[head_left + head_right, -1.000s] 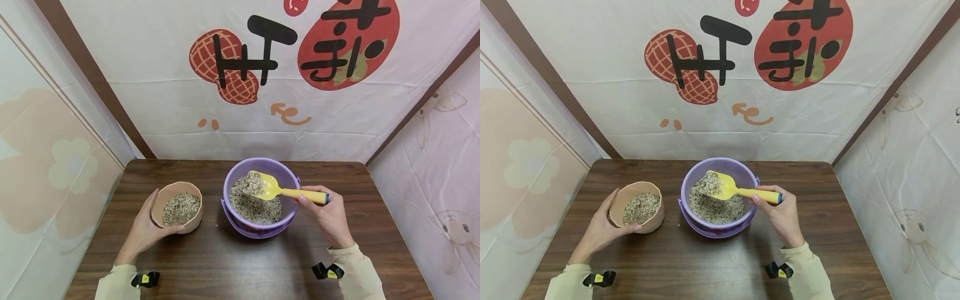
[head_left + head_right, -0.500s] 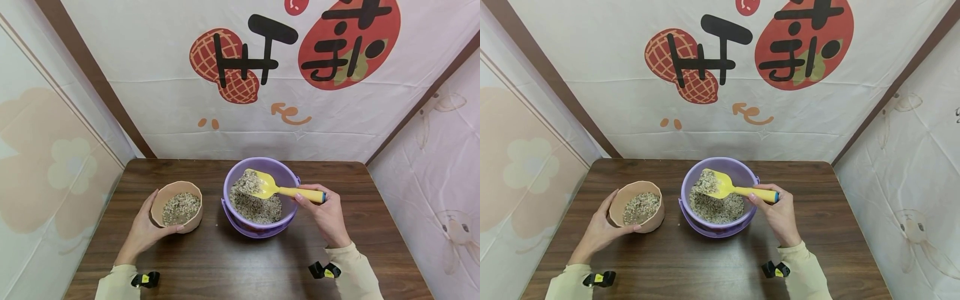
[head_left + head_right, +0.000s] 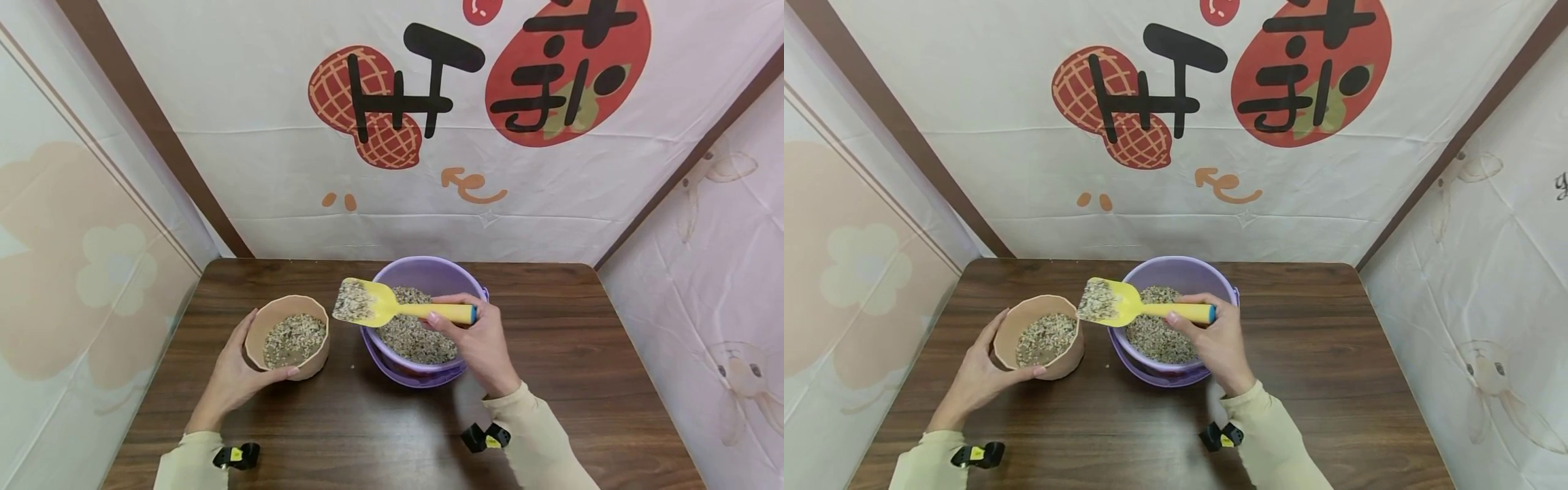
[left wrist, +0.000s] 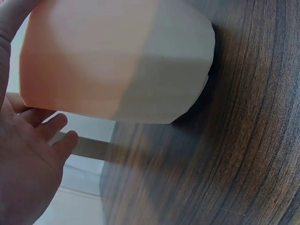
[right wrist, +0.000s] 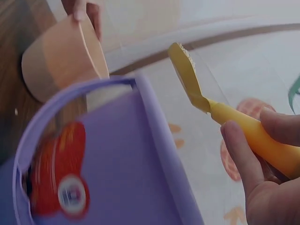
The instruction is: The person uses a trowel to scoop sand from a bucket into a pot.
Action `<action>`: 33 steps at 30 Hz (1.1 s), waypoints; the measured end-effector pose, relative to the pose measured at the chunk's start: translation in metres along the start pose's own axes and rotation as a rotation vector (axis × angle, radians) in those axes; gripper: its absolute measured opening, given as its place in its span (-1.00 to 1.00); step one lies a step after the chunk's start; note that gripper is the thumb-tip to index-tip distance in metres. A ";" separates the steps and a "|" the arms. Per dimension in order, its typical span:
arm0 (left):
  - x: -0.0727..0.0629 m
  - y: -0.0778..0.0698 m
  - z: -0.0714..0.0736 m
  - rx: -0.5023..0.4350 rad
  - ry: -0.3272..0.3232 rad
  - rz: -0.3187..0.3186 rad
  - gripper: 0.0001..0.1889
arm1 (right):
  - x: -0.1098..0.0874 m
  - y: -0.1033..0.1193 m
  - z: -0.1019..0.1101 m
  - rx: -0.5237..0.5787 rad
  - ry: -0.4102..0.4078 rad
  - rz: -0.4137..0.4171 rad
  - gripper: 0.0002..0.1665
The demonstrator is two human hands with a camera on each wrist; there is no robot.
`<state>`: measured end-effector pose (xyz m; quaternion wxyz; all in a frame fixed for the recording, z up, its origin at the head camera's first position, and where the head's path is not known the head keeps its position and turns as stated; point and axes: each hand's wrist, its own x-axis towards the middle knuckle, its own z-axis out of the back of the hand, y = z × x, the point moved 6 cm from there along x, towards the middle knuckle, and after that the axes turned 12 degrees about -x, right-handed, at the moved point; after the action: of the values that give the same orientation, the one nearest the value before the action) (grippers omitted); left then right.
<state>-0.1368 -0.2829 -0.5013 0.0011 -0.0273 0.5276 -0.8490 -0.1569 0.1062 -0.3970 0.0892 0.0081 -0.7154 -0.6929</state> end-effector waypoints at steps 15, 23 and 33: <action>-0.001 0.000 0.000 -0.002 0.015 0.030 0.41 | 0.021 -0.006 -0.077 -0.263 0.036 0.050 -0.73; 0.000 0.002 0.000 0.012 0.010 0.028 0.42 | 0.028 -0.008 -0.109 -0.364 0.044 0.082 -0.76; 0.000 0.000 0.001 0.001 0.018 0.020 0.42 | 0.034 -0.011 -0.132 -0.522 0.054 0.108 -0.77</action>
<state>-0.1367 -0.2834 -0.5007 0.0048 -0.0143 0.5272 -0.8496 -0.1730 -0.0300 -0.4006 0.1440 -0.0351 -0.5092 -0.8478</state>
